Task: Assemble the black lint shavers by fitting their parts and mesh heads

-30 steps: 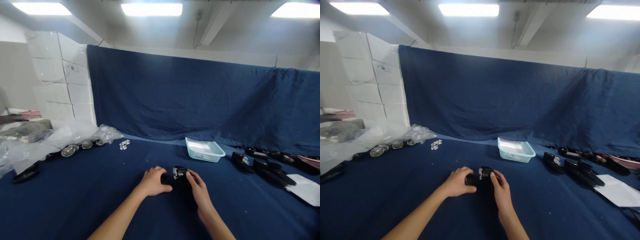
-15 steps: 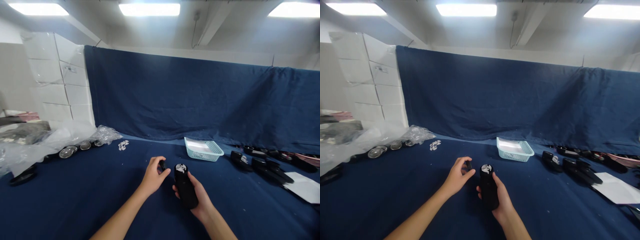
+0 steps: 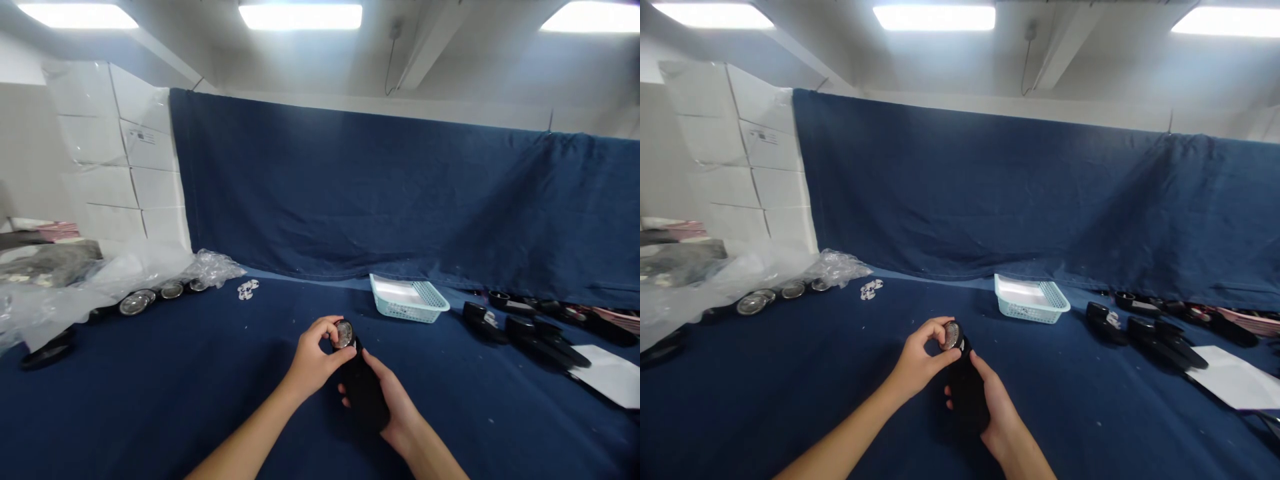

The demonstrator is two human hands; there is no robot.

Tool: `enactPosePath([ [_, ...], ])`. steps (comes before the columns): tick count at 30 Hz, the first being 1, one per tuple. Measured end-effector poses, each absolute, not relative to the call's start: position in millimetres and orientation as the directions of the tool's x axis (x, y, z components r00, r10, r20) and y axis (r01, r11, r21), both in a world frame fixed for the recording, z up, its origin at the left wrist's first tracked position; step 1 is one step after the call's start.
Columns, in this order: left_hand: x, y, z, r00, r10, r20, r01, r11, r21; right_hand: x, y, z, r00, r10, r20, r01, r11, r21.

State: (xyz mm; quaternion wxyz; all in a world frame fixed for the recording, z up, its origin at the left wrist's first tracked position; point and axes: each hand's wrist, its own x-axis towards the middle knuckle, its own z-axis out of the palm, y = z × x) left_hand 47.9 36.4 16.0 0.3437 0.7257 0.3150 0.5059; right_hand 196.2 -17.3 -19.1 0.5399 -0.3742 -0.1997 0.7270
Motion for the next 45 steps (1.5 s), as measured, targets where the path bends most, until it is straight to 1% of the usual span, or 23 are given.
enactPosePath([
  [2,48.3,35.8,15.4,0.276,0.803,0.528,0.125,-0.575,0.809,197.1,-17.1,-17.9,-0.121,0.936,-0.33,-0.639,-0.327,-0.696],
  [6,47.9,35.8,13.5,0.177,0.822,0.542,0.126,-0.565,0.815,200.0,-17.2,-13.9,-0.095,0.931,-0.352,-0.653,-0.325,-0.684],
  [8,45.6,35.3,14.7,0.161,0.811,0.562,0.154,-0.583,0.798,201.5,-17.6,-12.4,-0.085,0.93,-0.357,-0.664,-0.32,-0.676],
  [9,44.0,34.6,16.1,0.179,0.797,0.576,0.177,-0.602,0.778,202.1,-17.7,-11.7,-0.081,0.933,-0.35,-0.672,-0.311,-0.672],
  [11,40.7,32.2,20.3,0.28,0.759,0.587,0.233,-0.647,0.726,203.2,-17.8,-10.6,-0.076,0.94,-0.332,-0.687,-0.291,-0.666],
  [14,37.5,27.5,26.8,0.461,0.708,0.536,0.316,-0.695,0.646,205.1,-17.0,-9.6,-0.067,0.944,-0.324,-0.692,-0.278,-0.667],
  [16,37.2,25.4,29.2,0.516,0.695,0.501,0.355,-0.706,0.613,206.7,-15.9,-9.8,-0.042,0.942,-0.333,-0.688,-0.269,-0.674],
  [19,37.9,25.1,29.4,0.542,0.691,0.478,0.38,-0.709,0.594,209.2,-14.3,-11.5,-0.001,0.941,-0.339,-0.673,-0.252,-0.696],
  [23,37.9,27.7,26.9,0.572,0.699,0.43,0.396,-0.694,0.602,210.6,-13.6,-13.3,0.017,0.948,-0.318,-0.646,-0.233,-0.727],
  [29,37.5,30.9,22.5,0.561,0.713,0.422,0.386,-0.675,0.628,211.4,-17.1,-9.9,0.094,0.978,-0.187,-0.555,-0.104,-0.825],
  [34,38.1,31.1,18.4,0.572,0.708,0.414,0.364,-0.672,0.645,213.1,-18.8,-6.6,0.138,0.98,-0.144,-0.514,-0.053,-0.856],
  [40,38.0,29.9,22.4,0.574,0.715,0.4,0.409,-0.673,0.616,214.5,-17.7,-7.5,0.143,0.98,-0.14,-0.514,-0.047,-0.857],
  [45,40.1,23.9,26.5,0.587,0.696,0.414,0.451,-0.705,0.547,212.7,-17.1,-8.3,0.127,0.978,-0.166,-0.59,-0.06,-0.805],
])
